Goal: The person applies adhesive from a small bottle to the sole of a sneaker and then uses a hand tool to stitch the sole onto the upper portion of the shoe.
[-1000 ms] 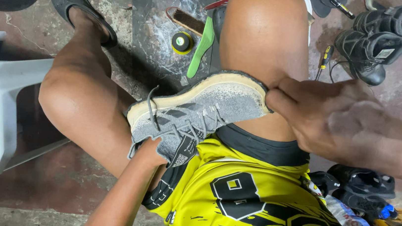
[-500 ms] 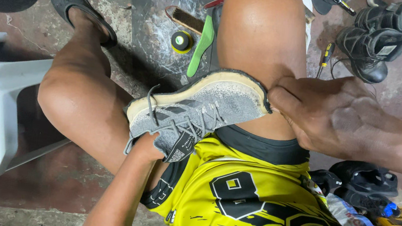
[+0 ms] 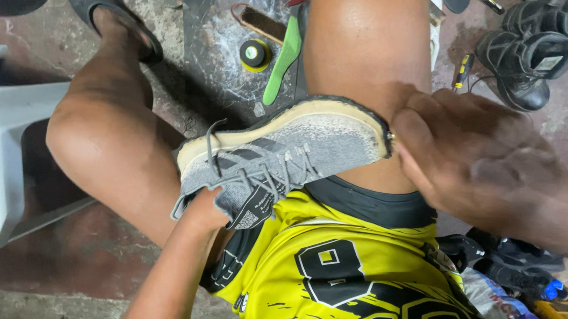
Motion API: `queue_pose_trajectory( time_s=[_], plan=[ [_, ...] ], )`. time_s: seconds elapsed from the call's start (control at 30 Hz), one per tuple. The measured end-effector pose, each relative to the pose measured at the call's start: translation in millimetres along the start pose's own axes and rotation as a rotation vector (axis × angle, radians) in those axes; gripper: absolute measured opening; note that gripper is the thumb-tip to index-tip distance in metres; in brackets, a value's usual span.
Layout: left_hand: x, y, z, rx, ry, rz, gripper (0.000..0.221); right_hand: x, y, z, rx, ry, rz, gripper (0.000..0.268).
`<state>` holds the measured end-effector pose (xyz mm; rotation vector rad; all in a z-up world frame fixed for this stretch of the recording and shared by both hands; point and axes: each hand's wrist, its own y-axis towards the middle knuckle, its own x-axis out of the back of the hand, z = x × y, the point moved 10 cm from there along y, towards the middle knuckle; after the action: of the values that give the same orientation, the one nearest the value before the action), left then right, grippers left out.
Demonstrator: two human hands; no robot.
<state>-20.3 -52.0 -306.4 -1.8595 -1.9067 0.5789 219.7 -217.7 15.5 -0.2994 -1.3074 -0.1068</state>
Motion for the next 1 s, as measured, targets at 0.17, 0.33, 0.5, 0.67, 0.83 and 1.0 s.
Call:
queue_pose_trajectory(
  time_s=[0.17,0.33,0.5,0.67,0.83,1.0],
  plan=[
    [4,2,2,-0.010,0.002,-0.001,0.032,-1,5,9,0.096,-0.068,0.007,0.017],
    [9,-4,4,-0.007,0.001,-0.025,0.033,0,11,4,0.141,-0.032,0.032,0.018],
    [13,-8,4,-0.001,0.007,-0.025,0.033,-9,6,-17,0.013,-0.030,0.085,0.028],
    [15,-15,7,0.006,0.000,-0.052,0.034,-1,7,-25,0.002,-0.129,0.034,0.042],
    [15,-10,6,0.001,0.005,-0.036,0.034,12,14,11,0.111,-0.033,-0.092,0.023],
    [17,-14,8,0.001,0.001,-0.047,0.035,9,17,7,0.118,-0.073,-0.057,0.015]
  ],
)
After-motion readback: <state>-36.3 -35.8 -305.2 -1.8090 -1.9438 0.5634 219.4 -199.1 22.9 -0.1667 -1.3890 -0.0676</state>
